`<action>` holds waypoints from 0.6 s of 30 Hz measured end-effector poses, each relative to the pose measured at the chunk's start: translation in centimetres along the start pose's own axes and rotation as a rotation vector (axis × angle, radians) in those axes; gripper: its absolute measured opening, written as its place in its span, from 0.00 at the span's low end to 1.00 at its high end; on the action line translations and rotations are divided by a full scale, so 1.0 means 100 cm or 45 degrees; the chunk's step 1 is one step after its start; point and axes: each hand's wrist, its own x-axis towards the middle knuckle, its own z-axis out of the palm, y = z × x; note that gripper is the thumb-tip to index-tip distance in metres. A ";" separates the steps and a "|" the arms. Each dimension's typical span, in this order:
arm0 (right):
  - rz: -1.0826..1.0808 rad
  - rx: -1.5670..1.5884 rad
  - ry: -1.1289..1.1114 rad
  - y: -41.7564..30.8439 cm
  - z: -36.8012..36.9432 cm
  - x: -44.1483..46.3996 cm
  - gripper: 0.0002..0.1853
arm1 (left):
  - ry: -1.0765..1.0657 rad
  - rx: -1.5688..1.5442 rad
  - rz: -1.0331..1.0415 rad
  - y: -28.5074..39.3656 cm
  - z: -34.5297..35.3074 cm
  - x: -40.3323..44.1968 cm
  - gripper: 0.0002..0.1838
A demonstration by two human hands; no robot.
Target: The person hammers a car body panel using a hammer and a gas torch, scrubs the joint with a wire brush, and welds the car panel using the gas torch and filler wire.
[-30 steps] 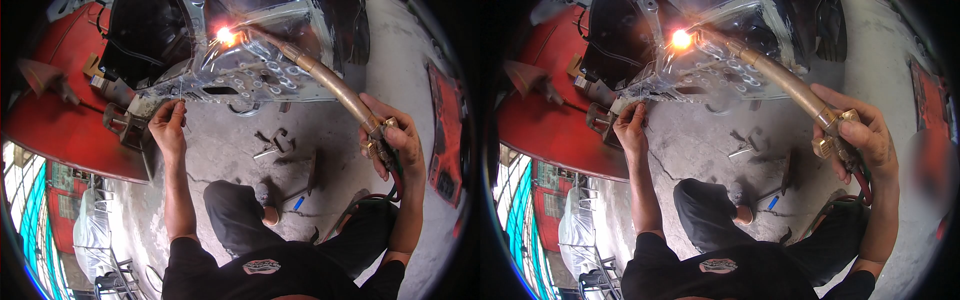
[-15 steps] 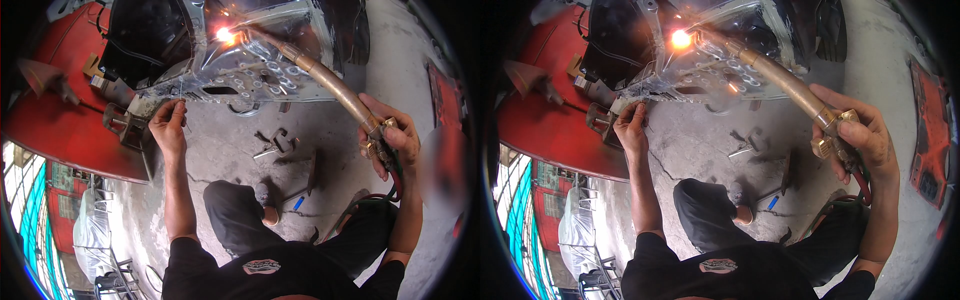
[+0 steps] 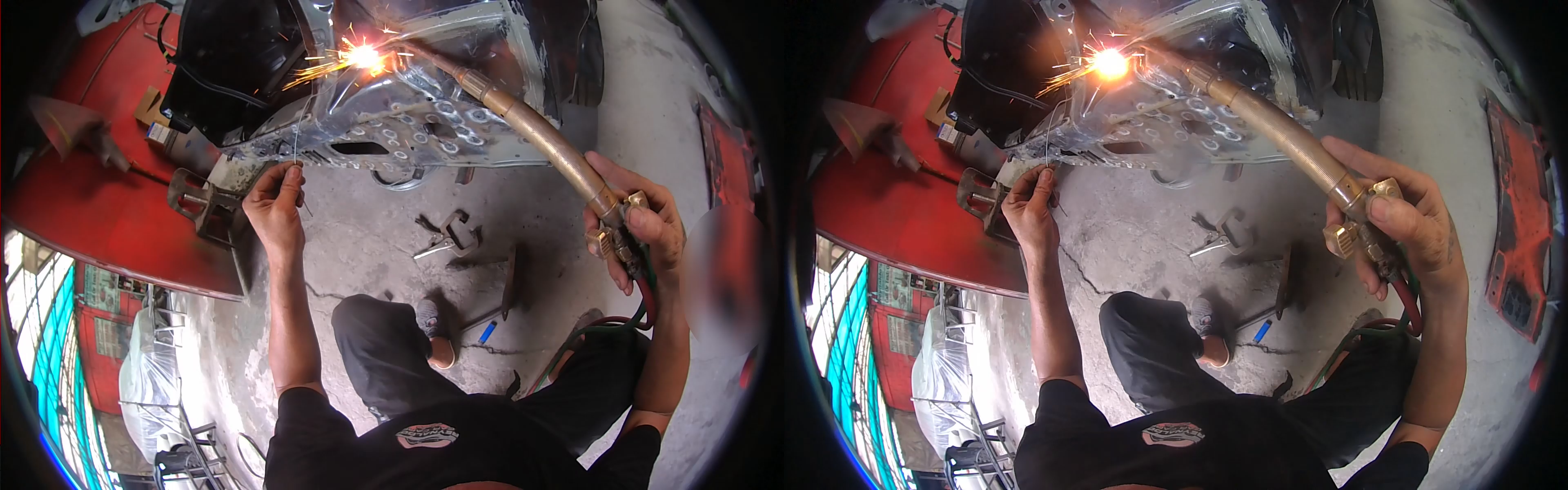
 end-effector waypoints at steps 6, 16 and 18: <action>0.004 -0.001 -0.008 -0.001 0.002 0.000 0.41 | 0.001 -0.013 0.001 0.000 0.001 0.000 0.09; 0.020 -0.016 0.003 -0.001 0.002 0.000 0.42 | 0.010 -0.016 -0.001 -0.003 0.000 0.001 0.10; 0.014 -0.022 0.012 -0.001 0.001 0.000 0.41 | 0.007 -0.026 -0.004 -0.002 0.001 0.001 0.10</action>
